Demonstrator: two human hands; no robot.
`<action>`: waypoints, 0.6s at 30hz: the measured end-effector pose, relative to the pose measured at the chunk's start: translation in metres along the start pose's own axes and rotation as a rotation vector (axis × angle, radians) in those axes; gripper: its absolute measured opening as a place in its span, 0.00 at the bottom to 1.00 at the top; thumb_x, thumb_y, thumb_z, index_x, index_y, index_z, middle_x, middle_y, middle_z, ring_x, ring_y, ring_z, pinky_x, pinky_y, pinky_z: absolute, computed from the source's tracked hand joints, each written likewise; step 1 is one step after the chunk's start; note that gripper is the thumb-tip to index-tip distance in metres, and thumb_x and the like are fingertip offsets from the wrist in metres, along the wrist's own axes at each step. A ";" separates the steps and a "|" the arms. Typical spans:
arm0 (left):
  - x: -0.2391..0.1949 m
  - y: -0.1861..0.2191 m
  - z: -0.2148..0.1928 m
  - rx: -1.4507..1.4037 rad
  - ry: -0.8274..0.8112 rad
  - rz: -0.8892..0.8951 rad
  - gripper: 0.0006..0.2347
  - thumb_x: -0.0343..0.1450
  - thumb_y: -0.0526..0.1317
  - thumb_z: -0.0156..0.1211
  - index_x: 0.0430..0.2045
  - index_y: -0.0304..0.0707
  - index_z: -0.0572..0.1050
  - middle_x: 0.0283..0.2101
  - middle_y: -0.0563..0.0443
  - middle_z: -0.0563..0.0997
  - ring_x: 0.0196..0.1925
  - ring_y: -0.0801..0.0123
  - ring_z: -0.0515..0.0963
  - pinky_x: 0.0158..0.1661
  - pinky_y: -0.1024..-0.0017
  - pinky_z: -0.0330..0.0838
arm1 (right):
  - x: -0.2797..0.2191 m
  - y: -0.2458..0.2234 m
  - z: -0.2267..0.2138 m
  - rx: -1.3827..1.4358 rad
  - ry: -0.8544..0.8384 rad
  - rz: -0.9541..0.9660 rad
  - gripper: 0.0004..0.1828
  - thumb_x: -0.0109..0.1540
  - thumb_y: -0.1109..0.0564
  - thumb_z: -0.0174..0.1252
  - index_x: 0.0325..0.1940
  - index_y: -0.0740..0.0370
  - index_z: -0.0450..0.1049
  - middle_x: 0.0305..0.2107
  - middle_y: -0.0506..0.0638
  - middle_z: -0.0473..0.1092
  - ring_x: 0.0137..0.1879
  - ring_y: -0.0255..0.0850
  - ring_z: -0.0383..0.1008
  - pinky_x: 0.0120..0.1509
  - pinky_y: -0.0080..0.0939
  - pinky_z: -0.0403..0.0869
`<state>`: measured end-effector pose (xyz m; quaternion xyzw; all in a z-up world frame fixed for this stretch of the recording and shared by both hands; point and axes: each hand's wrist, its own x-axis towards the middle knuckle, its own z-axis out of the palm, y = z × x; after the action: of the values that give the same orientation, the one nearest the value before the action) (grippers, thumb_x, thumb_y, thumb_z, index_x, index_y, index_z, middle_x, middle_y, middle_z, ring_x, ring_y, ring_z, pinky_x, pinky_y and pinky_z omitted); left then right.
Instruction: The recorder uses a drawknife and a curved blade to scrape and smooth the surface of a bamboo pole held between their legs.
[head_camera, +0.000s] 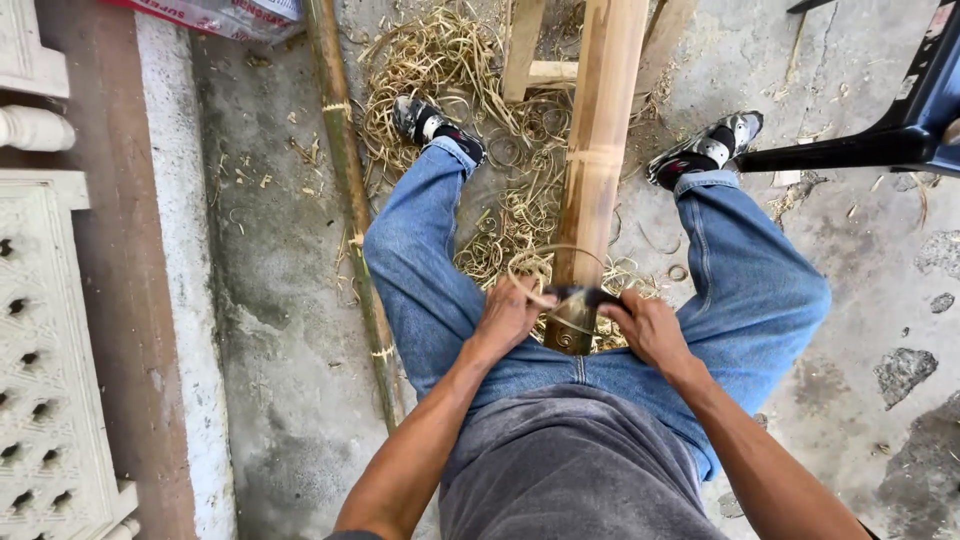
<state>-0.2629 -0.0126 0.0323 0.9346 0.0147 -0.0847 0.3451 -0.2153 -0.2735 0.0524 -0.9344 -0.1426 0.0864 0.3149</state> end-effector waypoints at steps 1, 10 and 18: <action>-0.004 0.002 -0.006 -0.109 -0.082 -0.042 0.16 0.73 0.52 0.59 0.34 0.35 0.76 0.36 0.43 0.76 0.39 0.59 0.73 0.41 0.57 0.67 | -0.004 0.004 -0.001 0.025 -0.191 0.066 0.21 0.66 0.44 0.61 0.33 0.65 0.71 0.20 0.64 0.69 0.26 0.59 0.70 0.31 0.55 0.66; 0.141 -0.001 -0.009 -0.085 0.192 -0.030 0.15 0.74 0.51 0.58 0.38 0.36 0.75 0.43 0.46 0.78 0.46 0.57 0.73 0.46 0.52 0.65 | 0.147 0.011 -0.018 0.068 -0.069 0.039 0.16 0.69 0.46 0.59 0.43 0.62 0.77 0.21 0.55 0.71 0.21 0.46 0.66 0.25 0.48 0.65; 0.134 -0.007 0.008 0.051 0.103 -0.091 0.14 0.74 0.55 0.56 0.35 0.44 0.74 0.36 0.51 0.77 0.39 0.61 0.70 0.43 0.57 0.64 | 0.127 0.007 -0.009 0.083 0.109 0.012 0.15 0.71 0.49 0.61 0.42 0.65 0.75 0.25 0.61 0.73 0.26 0.53 0.73 0.32 0.53 0.69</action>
<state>-0.1323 -0.0163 -0.0005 0.9446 0.0727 -0.0523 0.3157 -0.0914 -0.2431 0.0455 -0.9247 -0.1158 0.0430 0.3602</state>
